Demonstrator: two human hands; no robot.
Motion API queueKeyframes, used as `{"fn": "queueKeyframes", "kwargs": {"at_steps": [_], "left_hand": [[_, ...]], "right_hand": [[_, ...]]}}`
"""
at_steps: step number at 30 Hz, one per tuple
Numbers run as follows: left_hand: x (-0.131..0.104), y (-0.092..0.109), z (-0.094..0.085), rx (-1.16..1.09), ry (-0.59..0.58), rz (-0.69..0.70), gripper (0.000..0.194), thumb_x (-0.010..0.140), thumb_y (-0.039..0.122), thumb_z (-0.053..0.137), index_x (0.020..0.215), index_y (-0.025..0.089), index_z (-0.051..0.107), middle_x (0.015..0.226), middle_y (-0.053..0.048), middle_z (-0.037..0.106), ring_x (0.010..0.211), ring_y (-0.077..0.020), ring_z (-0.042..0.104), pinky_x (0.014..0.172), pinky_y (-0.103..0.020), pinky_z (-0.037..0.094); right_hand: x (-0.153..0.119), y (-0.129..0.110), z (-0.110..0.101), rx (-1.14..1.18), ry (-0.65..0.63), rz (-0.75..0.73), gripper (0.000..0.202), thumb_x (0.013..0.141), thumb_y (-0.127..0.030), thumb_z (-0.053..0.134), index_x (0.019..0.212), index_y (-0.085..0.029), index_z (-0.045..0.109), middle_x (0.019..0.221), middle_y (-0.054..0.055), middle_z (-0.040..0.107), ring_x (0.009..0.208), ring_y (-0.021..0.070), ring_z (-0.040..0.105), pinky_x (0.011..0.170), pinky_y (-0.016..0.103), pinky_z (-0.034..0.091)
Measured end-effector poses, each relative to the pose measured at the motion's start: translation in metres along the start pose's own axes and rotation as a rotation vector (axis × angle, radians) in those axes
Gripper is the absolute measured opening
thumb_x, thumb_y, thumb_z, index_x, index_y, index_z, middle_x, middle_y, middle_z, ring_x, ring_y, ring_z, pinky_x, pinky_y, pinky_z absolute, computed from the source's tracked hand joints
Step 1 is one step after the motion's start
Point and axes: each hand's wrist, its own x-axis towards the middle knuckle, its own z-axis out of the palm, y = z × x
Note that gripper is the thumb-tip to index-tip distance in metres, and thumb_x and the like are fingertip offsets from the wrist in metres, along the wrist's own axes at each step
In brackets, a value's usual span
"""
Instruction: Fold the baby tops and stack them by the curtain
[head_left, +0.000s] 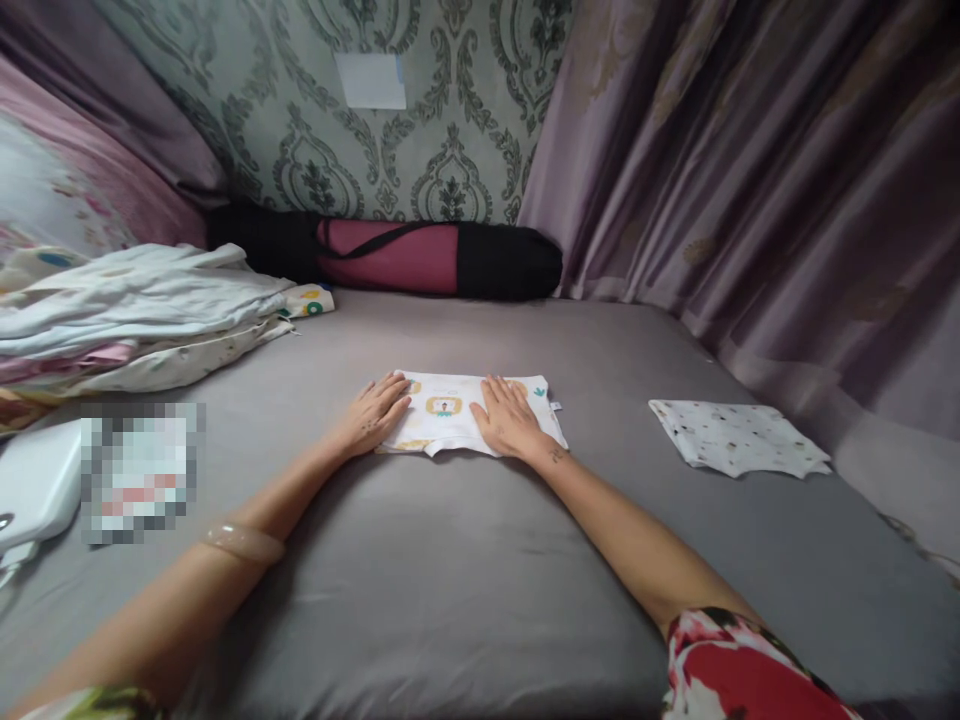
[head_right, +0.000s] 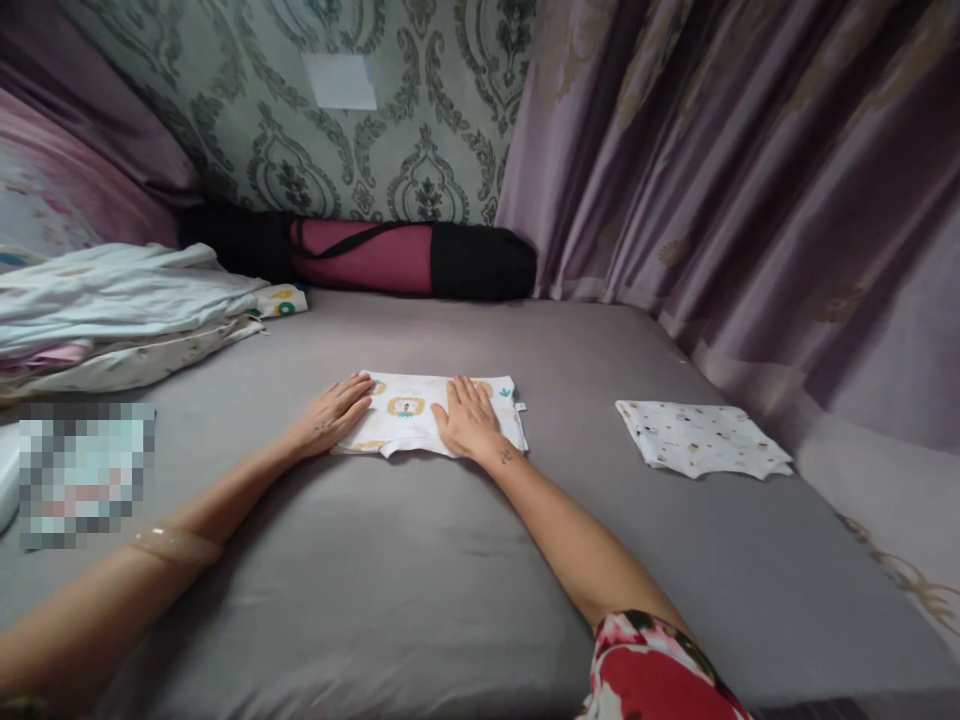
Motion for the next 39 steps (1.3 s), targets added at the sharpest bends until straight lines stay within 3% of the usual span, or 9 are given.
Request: {"fn": "queueKeyframes", "kwargs": {"at_steps": [4,9,13,17,23,31,39], "left_hand": [[0.001,-0.003,0.004,-0.031,0.045,0.006,0.06,0.096,0.047,0.024,0.141,0.013,0.044,0.153,-0.012,0.039,0.145,-0.0246,0.027,0.119,-0.045,0.02],[0.001,-0.007,0.007,-0.152,0.145,0.036,0.056,0.095,0.047,0.029,0.136,0.016,0.051,0.148,-0.012,0.046,0.141,-0.0257,0.036,0.117,-0.045,0.026],[0.001,-0.012,0.012,-0.274,0.266,0.055,0.055,0.095,0.049,0.032,0.131,0.015,0.056,0.143,-0.014,0.052,0.136,-0.0241,0.043,0.116,-0.041,0.031],[0.001,-0.014,0.015,-0.336,0.335,0.042,0.052,0.094,0.049,0.035,0.127,0.017,0.058,0.139,-0.012,0.056,0.132,-0.0238,0.048,0.115,-0.042,0.033],[0.001,-0.011,0.008,-0.412,0.361,-0.026,0.047,0.091,0.041,0.035,0.121,0.015,0.061,0.13,-0.011,0.063,0.122,-0.0231,0.056,0.11,-0.04,0.039],[-0.002,-0.008,-0.001,-0.498,0.414,-0.191,0.041,0.089,0.032,0.038,0.117,0.016,0.063,0.119,-0.009,0.068,0.11,-0.0233,0.061,0.102,-0.041,0.045],[-0.002,-0.009,-0.002,-0.532,0.42,-0.196,0.042,0.088,0.032,0.038,0.118,0.014,0.062,0.119,-0.01,0.067,0.112,-0.0223,0.06,0.105,-0.039,0.043]], "right_hand": [[0.0,0.002,0.01,-0.019,-0.038,0.015,0.067,0.099,-0.046,0.022,0.15,-0.003,0.028,0.158,0.017,0.024,0.147,0.0263,0.018,0.12,0.041,0.007],[0.002,0.0,0.001,-0.02,-0.099,0.037,0.067,0.1,-0.045,0.022,0.151,-0.001,0.027,0.159,0.017,0.022,0.147,0.0266,0.017,0.12,0.042,0.007],[0.01,-0.029,-0.006,0.016,-0.07,0.01,0.065,0.1,-0.041,0.021,0.151,-0.002,0.027,0.159,0.017,0.022,0.148,0.0258,0.016,0.12,0.041,0.006],[0.02,-0.063,0.002,0.078,-0.044,-0.063,0.065,0.099,-0.04,0.022,0.15,0.0,0.027,0.159,0.016,0.023,0.148,0.0253,0.016,0.12,0.04,0.008],[0.023,-0.075,0.022,0.072,-0.001,-0.04,0.065,0.099,-0.04,0.025,0.149,0.0,0.03,0.158,0.016,0.025,0.147,0.0257,0.017,0.119,0.042,0.005],[0.029,-0.082,0.009,0.057,-0.077,-0.013,0.061,0.098,-0.036,0.027,0.148,0.0,0.033,0.156,0.018,0.028,0.146,0.0283,0.021,0.118,0.046,0.01],[0.04,-0.114,0.027,0.097,0.047,-0.094,0.059,0.099,-0.037,0.027,0.149,-0.006,0.032,0.157,0.014,0.029,0.146,0.0252,0.02,0.119,0.044,0.01]]}}
